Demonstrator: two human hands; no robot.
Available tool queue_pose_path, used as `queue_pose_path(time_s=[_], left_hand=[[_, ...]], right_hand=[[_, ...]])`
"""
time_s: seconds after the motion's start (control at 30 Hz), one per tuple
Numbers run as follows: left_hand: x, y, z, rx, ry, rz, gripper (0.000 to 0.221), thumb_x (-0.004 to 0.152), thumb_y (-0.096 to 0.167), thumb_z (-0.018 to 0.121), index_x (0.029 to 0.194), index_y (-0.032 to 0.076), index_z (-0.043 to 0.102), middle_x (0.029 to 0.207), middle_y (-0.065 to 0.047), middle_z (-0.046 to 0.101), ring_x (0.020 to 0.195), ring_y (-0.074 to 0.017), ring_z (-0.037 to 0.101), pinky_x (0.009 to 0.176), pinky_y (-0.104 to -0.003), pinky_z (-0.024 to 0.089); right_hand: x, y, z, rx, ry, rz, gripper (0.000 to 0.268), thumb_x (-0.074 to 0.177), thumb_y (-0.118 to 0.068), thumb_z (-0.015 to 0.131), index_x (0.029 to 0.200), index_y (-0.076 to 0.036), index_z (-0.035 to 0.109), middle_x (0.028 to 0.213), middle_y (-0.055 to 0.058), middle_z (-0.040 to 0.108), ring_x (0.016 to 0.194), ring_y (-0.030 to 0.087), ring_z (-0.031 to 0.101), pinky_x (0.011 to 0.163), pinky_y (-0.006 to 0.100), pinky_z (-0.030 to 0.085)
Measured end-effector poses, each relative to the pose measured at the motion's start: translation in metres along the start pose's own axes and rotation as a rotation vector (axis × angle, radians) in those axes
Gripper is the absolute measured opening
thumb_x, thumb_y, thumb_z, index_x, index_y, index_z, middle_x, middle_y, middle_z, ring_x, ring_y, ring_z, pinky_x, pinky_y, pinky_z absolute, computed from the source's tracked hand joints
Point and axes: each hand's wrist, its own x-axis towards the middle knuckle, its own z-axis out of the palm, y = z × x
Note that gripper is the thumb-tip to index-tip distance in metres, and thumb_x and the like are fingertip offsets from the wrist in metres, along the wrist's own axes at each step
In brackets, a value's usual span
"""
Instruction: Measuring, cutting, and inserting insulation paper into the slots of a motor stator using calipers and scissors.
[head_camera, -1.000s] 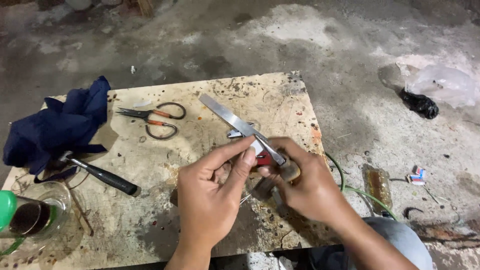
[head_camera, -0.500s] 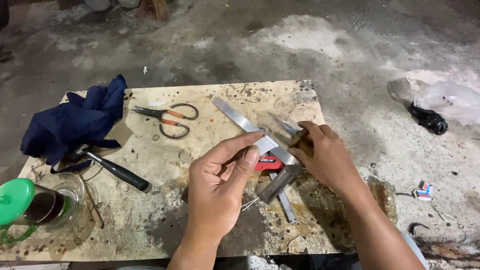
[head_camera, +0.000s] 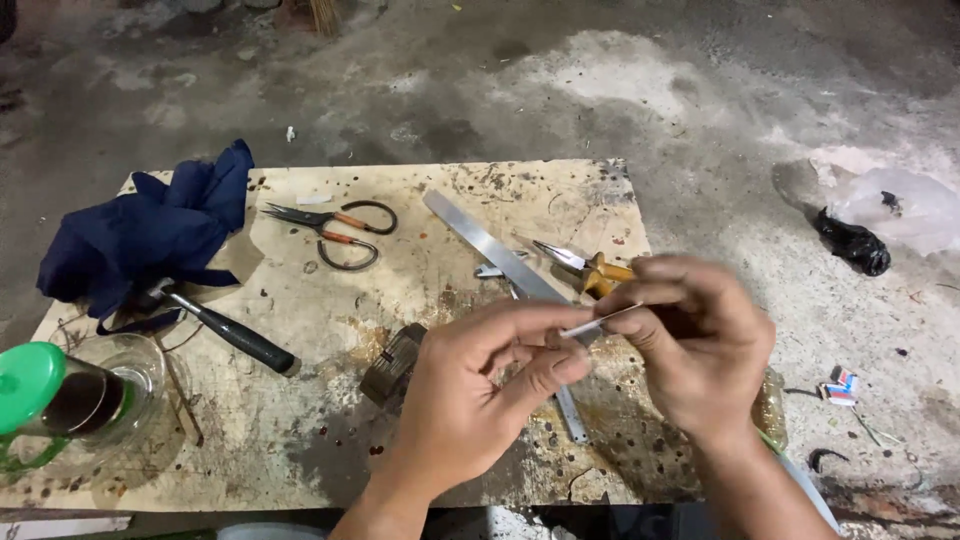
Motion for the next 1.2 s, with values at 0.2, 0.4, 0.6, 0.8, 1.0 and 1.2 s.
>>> queue_pose_path(time_s=[0.2,0.4,0.6,0.8,1.0,1.2], left_hand=[[0.0,-0.008,0.006,0.13,0.089,0.153,0.02,0.091,0.007,0.08,0.109,0.008,0.074,0.102,-0.009,0.081,0.093,-0.0197,0.082,0.086,-0.03,0.072],[-0.002,-0.017,0.025,0.251,0.385,0.319,0.014,0.099,0.01,0.072,0.109,0.0,0.069,0.101,-0.015,0.077,0.09,-0.025,0.081,0.083,-0.033,0.072],[0.0,-0.044,0.051,-0.088,0.453,0.242,0.012,0.101,0.002,0.072,0.11,0.0,0.064,0.099,-0.017,0.072,0.076,-0.0205,0.071,0.069,-0.029,0.065],[-0.002,-0.056,0.047,0.254,0.413,0.285,0.04,0.112,0.039,0.06,0.147,0.018,0.054,0.141,-0.006,0.071,0.129,-0.0233,0.077,0.128,-0.052,0.063],[-0.016,-0.057,0.046,0.136,0.316,0.269,0.045,0.112,0.001,0.074,0.148,0.02,0.054,0.14,-0.006,0.073,0.127,-0.0224,0.079,0.111,-0.03,0.073],[-0.006,-0.028,0.031,0.204,0.419,0.282,0.022,0.106,0.012,0.073,0.127,0.016,0.067,0.117,-0.008,0.077,0.104,-0.023,0.08,0.089,-0.037,0.07]], right_hand=[[-0.009,-0.003,-0.002,0.417,0.103,0.303,0.021,0.094,0.001,0.072,0.115,-0.004,0.068,0.108,0.012,0.074,0.099,0.021,0.076,0.089,0.032,0.068],[-0.019,-0.009,-0.013,-0.121,0.1,0.172,0.011,0.106,-0.004,0.062,0.109,-0.001,0.053,0.108,0.028,0.069,0.104,0.035,0.073,0.098,0.041,0.06],[-0.031,-0.014,-0.002,-0.307,0.136,0.109,0.04,0.115,-0.012,0.068,0.142,0.006,0.043,0.129,0.03,0.062,0.116,0.035,0.066,0.099,0.037,0.054],[-0.02,0.004,-0.026,-0.127,0.067,0.312,0.012,0.125,-0.011,0.06,0.125,-0.005,0.05,0.12,0.014,0.057,0.121,0.023,0.062,0.096,0.028,0.061],[-0.022,-0.013,-0.008,-0.213,-0.019,0.192,0.022,0.114,0.007,0.068,0.129,0.01,0.053,0.126,0.026,0.062,0.111,0.031,0.067,0.103,0.035,0.062],[-0.004,-0.037,0.024,-0.321,0.013,0.181,0.011,0.111,0.005,0.059,0.113,0.015,0.055,0.12,0.034,0.067,0.111,0.039,0.073,0.1,0.042,0.061]])
